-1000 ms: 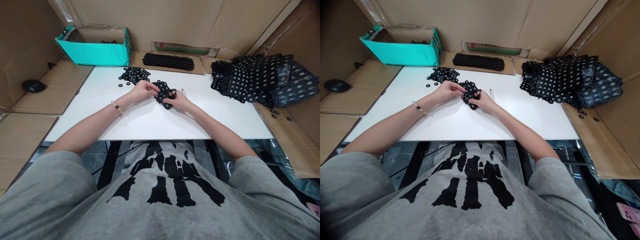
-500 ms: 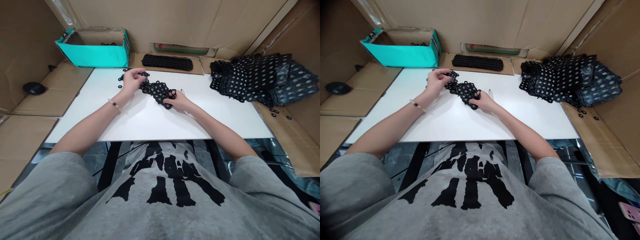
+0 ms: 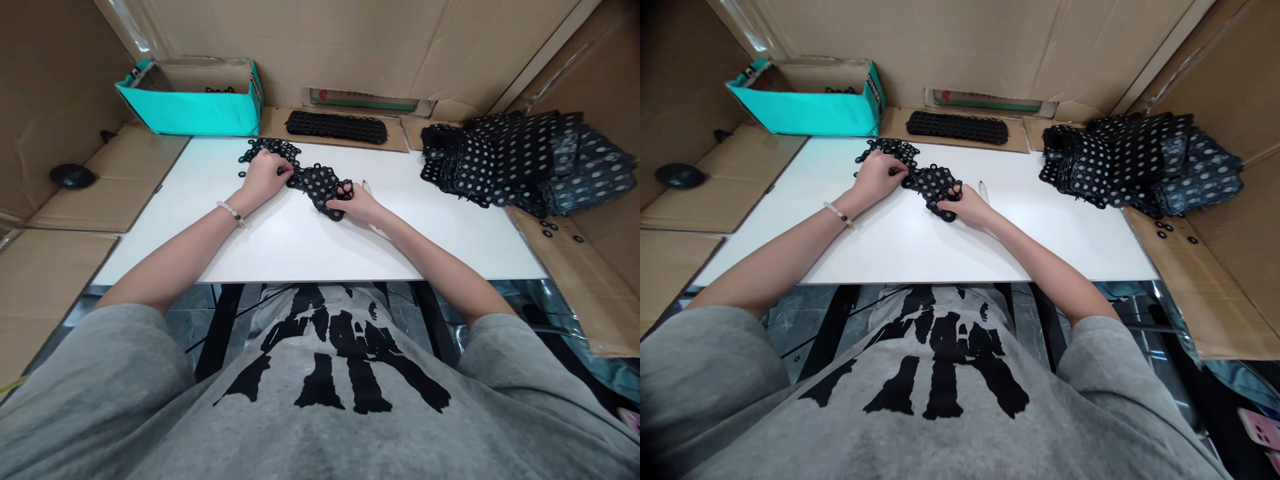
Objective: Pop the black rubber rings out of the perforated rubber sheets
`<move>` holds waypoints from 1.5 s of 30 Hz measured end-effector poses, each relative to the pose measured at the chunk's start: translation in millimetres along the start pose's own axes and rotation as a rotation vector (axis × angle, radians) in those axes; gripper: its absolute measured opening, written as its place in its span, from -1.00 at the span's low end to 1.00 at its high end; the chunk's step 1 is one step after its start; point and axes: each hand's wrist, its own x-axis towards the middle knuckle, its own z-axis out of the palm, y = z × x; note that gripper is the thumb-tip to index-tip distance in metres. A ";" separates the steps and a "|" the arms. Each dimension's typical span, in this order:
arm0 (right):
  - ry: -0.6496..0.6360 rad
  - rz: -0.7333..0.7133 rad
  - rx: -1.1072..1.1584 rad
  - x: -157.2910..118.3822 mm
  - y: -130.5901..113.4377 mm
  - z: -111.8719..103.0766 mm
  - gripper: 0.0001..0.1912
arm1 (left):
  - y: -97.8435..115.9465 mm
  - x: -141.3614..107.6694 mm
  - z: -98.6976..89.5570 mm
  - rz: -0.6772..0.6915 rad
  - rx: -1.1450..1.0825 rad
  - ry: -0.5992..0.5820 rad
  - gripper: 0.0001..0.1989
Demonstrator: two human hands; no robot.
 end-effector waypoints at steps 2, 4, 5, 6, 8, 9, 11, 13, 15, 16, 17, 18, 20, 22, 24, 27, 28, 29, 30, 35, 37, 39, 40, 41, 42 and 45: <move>0.000 0.006 0.011 -1.1 -1.8 0.8 -0.42 | 10.7 -2.9 -2.3 0.029 0.020 -0.010 -0.81; 0.014 0.011 0.015 -2.6 -4.0 1.1 -0.46 | 28.9 -7.7 -5.0 0.073 0.034 -0.026 -0.77; 0.026 0.013 0.019 -3.2 -4.9 1.1 -0.48 | 39.9 -10.8 -6.1 0.099 0.038 -0.032 -0.75; 0.040 0.015 0.025 -3.6 -5.5 1.1 -0.49 | 51.4 -14.2 -6.7 0.130 0.040 -0.040 -0.74; 0.065 0.016 0.039 -4.0 -5.9 1.2 -0.52 | 73.1 -20.9 -6.5 0.215 0.038 -0.090 -0.74; 0.072 0.018 0.047 -3.9 -5.7 1.6 -0.53 | 82.0 -24.0 -5.6 0.262 0.039 -0.135 -0.76; 0.077 0.023 0.070 -3.8 -5.1 3.1 -0.55 | 94.6 -28.8 -2.5 0.339 0.044 -0.232 -0.80; 0.070 0.031 0.110 -4.1 -5.2 5.5 -0.56 | 100.0 -31.3 0.8 0.375 0.044 -0.312 -0.81; 0.055 0.049 0.164 -5.0 -6.4 8.2 -0.55 | 100.4 -31.9 2.6 0.377 0.029 -0.358 -0.80; 0.048 0.064 0.197 -5.5 -7.3 9.4 -0.52 | 99.5 -31.6 2.8 0.370 0.019 -0.365 -0.80; 0.044 0.082 0.234 -6.0 -8.1 10.5 -0.47 | 98.2 -31.1 2.5 0.361 0.012 -0.362 -0.80; 0.043 0.100 0.275 -6.3 -8.8 11.4 -0.42 | 96.8 -30.5 2.0 0.353 0.007 -0.354 -0.81; 0.046 0.122 0.356 -6.5 -9.4 12.6 -0.32 | 94.3 -29.3 0.7 0.344 0.005 -0.337 -0.82; 0.047 0.123 0.405 -6.5 -8.9 13.1 -0.28 | 92.4 -28.2 -0.2 0.349 -0.005 -0.335 -0.83; 0.041 0.120 0.403 -6.5 -7.8 13.1 -0.25 | 91.4 -27.5 -0.4 0.354 -0.025 -0.343 -0.81; 0.019 0.109 0.372 -7.3 -7.2 11.9 -0.16 | 92.4 -27.3 -0.6 0.345 -0.051 -0.352 -0.79; 0.008 0.102 0.371 -7.6 -7.4 11.4 -0.13 | 93.3 -27.4 -0.7 0.341 -0.055 -0.354 -0.80; -0.004 0.091 0.373 -7.8 -7.8 10.9 -0.11 | 94.3 -27.8 -0.7 0.338 -0.059 -0.355 -0.81; -0.014 0.080 0.374 -8.0 -8.3 10.5 -0.10 | 95.4 -28.2 -0.7 0.336 -0.063 -0.355 -0.82; -0.059 0.060 0.341 -7.4 -10.0 9.7 -0.17 | 96.3 -29.5 1.1 0.328 -0.116 -0.344 -0.87; -0.071 0.072 0.362 -6.3 -9.4 10.0 -0.19 | 93.4 -28.5 2.3 0.311 -0.145 -0.344 -0.85; -0.077 0.081 0.397 -4.7 -7.7 10.4 -0.21 | 89.1 -27.0 3.5 0.285 -0.172 -0.353 -0.81; -0.080 0.085 0.410 -3.6 -6.6 10.6 -0.22 | 86.8 -26.2 4.1 0.273 -0.185 -0.356 -0.79; -0.081 0.087 0.418 -2.6 -5.4 10.8 -0.23 | 84.6 -25.5 4.7 0.266 -0.198 -0.355 -0.78; -0.082 0.089 0.422 -1.5 -4.1 11.0 -0.24 | 82.7 -25.1 5.3 0.266 -0.208 -0.350 -0.76; -0.085 0.093 0.431 0.7 -1.2 11.8 -0.29 | 79.4 -25.4 6.3 0.290 -0.211 -0.326 -0.76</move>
